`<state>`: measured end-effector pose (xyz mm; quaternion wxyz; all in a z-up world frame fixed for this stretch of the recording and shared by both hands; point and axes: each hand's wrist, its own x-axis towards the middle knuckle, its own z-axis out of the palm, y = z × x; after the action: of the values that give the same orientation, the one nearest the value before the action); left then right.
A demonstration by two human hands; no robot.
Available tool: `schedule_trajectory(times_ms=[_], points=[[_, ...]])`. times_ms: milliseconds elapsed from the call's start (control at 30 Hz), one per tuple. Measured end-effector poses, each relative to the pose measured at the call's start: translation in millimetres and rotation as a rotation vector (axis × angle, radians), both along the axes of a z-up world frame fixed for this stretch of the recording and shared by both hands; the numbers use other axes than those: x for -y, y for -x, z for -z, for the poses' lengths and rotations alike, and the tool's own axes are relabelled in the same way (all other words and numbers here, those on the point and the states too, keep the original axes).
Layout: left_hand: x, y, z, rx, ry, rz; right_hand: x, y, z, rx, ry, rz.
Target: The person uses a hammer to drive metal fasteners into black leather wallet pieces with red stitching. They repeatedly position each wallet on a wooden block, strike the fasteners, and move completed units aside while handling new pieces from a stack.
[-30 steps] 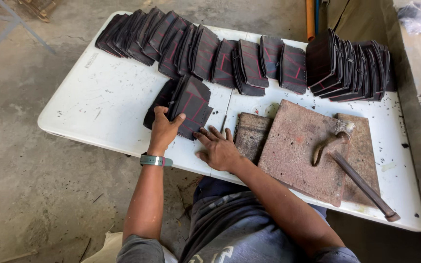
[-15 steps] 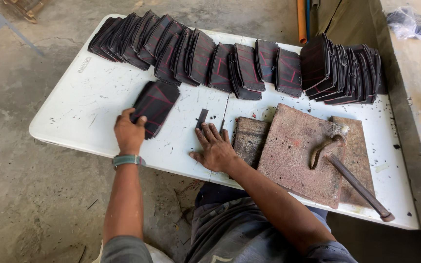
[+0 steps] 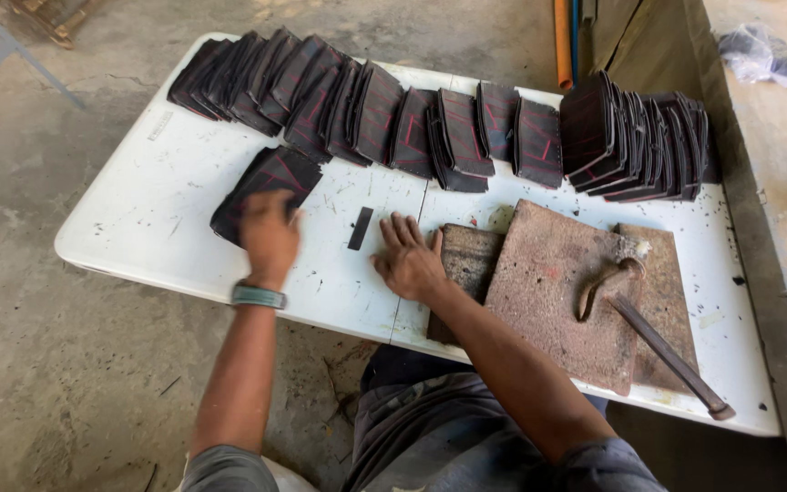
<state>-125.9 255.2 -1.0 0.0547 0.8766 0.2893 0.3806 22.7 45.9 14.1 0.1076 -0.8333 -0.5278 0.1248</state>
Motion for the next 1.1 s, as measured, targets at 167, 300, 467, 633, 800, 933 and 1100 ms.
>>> schedule_trajectory(times_ms=[167, 300, 467, 633, 800, 933, 1100], points=[[55, -42, 26, -0.297, 0.197, 0.13, -4, 0, -7, 0.075, 0.061, -0.045], [43, -47, 41, -0.177, 0.194, 0.183, 36, -19, -20, 0.031, -0.219, -0.205], [29, -43, 40, -0.158, 0.273, 0.164, 84, -138, -24, -0.066, -0.59, 0.391], [34, -49, 18, -0.196, 0.556, 0.125, 130, -241, -27, 0.328, -0.476, 0.704], [42, -45, 7, -0.095, 0.704, 0.131, 137, -281, -23, 0.288, -0.46, 0.922], [42, -37, 6, 0.081, 0.896, 0.137, 132, -292, -17, 0.316, -0.342, 0.877], [28, -36, 18, 0.352, 1.079, 0.255, 118, -300, -23, 0.226, -0.366, 0.872]])
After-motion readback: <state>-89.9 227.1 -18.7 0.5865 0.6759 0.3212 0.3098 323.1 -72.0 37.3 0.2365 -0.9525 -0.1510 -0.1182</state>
